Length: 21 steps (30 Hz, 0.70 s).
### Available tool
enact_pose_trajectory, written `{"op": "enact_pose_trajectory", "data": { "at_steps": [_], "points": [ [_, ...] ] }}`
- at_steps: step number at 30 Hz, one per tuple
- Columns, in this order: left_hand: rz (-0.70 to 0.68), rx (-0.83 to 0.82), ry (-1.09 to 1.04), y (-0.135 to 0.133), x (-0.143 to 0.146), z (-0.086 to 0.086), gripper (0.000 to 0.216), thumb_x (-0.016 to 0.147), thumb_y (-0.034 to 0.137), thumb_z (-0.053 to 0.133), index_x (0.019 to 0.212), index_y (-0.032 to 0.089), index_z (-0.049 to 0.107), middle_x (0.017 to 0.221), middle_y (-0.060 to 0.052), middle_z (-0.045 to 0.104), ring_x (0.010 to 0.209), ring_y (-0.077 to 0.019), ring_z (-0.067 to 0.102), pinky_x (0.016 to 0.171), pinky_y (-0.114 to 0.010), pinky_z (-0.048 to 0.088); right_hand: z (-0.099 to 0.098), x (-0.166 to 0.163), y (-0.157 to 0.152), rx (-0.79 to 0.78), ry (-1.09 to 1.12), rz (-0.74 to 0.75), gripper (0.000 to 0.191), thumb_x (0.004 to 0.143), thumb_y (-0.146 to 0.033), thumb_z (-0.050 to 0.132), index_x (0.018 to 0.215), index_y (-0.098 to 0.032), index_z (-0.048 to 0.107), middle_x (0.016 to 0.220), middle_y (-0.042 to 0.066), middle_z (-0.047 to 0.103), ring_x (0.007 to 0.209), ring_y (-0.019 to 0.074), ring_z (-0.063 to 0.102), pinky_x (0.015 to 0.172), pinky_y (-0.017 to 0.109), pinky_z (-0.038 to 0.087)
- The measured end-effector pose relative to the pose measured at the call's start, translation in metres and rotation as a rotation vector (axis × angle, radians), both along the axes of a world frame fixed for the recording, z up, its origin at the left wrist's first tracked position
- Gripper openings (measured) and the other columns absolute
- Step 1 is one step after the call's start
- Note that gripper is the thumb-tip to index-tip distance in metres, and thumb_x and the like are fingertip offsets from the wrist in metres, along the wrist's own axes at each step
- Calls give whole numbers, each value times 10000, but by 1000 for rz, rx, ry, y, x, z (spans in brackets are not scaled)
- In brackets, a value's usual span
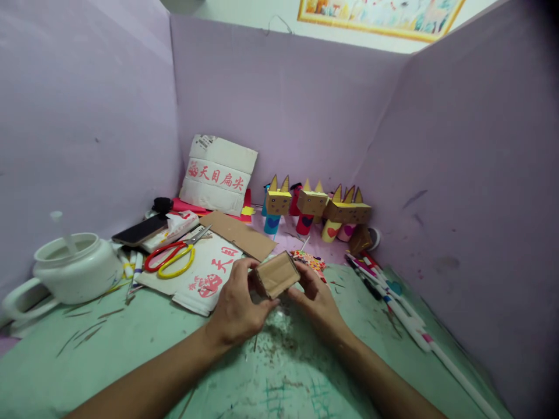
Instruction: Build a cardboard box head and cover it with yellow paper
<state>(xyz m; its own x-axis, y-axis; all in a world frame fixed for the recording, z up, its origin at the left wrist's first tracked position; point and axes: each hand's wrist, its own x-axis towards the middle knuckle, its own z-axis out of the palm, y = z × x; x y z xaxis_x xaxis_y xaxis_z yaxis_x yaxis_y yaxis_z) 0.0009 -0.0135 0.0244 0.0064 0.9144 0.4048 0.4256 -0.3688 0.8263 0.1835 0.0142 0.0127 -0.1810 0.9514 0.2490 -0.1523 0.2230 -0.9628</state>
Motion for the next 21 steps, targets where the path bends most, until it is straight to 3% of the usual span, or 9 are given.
{"op": "enact_pose_trajectory", "data": {
  "at_steps": [4, 7, 10, 13, 16, 21],
  "points": [
    [-221, -72, -13, -1, -1, 5, 382, 770, 486, 600, 989, 185, 513, 925, -46, 552, 681, -167, 554, 591, -289, 455, 2, 5, 3, -12, -19, -52, 421, 663, -373, 793, 1048, -242, 684, 1154, 72, 680, 1113, 280, 599, 976, 451, 450],
    [-160, -139, 39, 2, -3, 9, 361, 762, 506, 595, 923, 188, 544, 813, -14, 565, 568, -139, 506, 549, -282, 416, 3, 6, 4, -19, -30, -43, 407, 624, -291, 811, 1016, -243, 710, 1127, 73, 701, 1083, 288, 624, 924, 453, 493],
    [-41, -98, 125, 11, -7, 9, 440, 659, 476, 701, 972, 197, 571, 955, -64, 612, 768, -230, 593, 653, -337, 463, 5, 1, 3, -4, -76, -24, 386, 625, -248, 805, 1003, -243, 725, 1122, 75, 706, 1097, 292, 623, 923, 464, 502],
    [-110, -136, -11, 18, -11, 7, 583, 645, 470, 717, 1118, 190, 523, 1128, -121, 604, 1037, -314, 582, 808, -398, 481, 6, -7, 3, 6, -43, 12, 373, 652, -261, 789, 1019, -243, 725, 1185, 81, 681, 1099, 286, 629, 934, 462, 501],
    [-196, -303, -197, 19, -12, 8, 692, 673, 456, 712, 1236, 169, 430, 1091, -121, 636, 992, -297, 625, 822, -399, 492, 6, -12, 2, 26, -4, 49, 359, 673, -280, 777, 1027, -239, 724, 1219, 89, 663, 1090, 276, 635, 927, 446, 505],
    [-171, -373, -269, 8, -7, 16, 497, 670, 426, 693, 1077, 174, 561, 956, -72, 673, 898, -283, 631, 752, -375, 495, 11, -10, -3, 37, -87, 33, 318, 680, -322, 776, 985, -236, 740, 1043, 68, 726, 953, 252, 677, 858, 426, 537]
  ]
}}
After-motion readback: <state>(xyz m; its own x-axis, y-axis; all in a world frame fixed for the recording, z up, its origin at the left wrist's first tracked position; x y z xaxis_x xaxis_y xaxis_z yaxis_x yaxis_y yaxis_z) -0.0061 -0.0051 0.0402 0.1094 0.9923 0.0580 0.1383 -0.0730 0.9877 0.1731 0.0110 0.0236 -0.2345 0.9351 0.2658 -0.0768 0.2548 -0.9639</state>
